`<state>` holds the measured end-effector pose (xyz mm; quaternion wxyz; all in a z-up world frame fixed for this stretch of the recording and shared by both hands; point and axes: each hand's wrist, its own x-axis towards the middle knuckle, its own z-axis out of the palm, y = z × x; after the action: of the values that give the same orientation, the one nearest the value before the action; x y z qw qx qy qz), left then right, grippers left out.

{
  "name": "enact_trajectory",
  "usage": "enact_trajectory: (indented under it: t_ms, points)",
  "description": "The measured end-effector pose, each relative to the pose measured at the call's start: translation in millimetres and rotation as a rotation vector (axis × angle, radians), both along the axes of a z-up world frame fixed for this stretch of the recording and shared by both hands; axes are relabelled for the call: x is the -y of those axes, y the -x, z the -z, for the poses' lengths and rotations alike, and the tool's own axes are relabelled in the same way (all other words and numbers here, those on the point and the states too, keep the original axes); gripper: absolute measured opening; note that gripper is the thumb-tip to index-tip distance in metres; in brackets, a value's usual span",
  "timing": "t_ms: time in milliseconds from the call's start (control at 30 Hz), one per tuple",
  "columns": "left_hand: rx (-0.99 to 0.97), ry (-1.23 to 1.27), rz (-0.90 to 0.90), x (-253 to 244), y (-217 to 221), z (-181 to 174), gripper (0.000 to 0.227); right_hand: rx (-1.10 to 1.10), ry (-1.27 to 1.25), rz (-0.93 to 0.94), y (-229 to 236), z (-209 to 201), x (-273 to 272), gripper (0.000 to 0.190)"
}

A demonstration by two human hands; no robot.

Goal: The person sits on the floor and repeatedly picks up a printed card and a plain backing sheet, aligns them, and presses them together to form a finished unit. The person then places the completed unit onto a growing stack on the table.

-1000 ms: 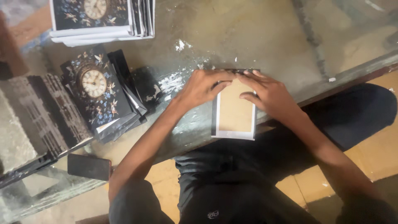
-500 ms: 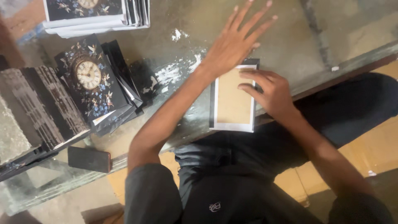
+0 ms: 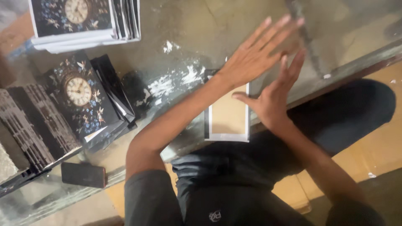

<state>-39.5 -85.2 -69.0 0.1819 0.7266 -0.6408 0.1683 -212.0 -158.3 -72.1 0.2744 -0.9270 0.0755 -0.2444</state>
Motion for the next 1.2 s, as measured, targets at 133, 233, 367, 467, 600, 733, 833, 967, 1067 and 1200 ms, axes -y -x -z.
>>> enact_trajectory:
  t_ms: [133, 233, 367, 467, 600, 733, 833, 967, 1067, 1200]
  points:
    - [-0.334, 0.114, 0.051, -2, 5, -23, 0.049, 0.029, 0.049, -0.101, -8, -8, 2, 0.145]
    - [-1.458, 0.536, -0.185, -11, -4, -36, 0.047, -0.112, 0.039, -0.353, 0, -22, 1, 0.143]
    - [-0.745, -0.166, -0.359, -67, 0, -65, 0.039, -0.249, 0.029, -0.448, 6, -38, -4, 0.137]
    - [-0.819, -0.252, -0.239, -86, 11, -89, 0.033, -0.184, 0.071, -0.413, 4, -40, -1, 0.135]
    - [-0.795, -0.2, -0.42, -101, 6, -109, 0.027, -0.098, 0.084, -0.331, 0, -42, 8, 0.134]
    - [-0.161, 0.18, -0.461, -81, 18, -84, 0.047, -0.21, 0.004, -0.344, 0, -44, -5, 0.142]
    - [-0.508, -0.125, -0.508, -82, 17, -77, 0.046, -0.22, 0.012, -0.288, -4, -51, -6, 0.146]
    - [-0.941, -0.355, -0.351, -110, -8, -87, 0.039, -0.219, -0.027, -0.131, 0, -58, 2, 0.151]
    - [-1.233, 0.059, -0.247, -131, 0, -104, 0.028, 0.036, -0.127, 0.07, 5, -60, 4, 0.137]
    - [-1.389, 0.057, -0.001, -151, 14, -116, 0.041, 0.233, -1.036, -0.096, 2, -57, 14, 0.101]
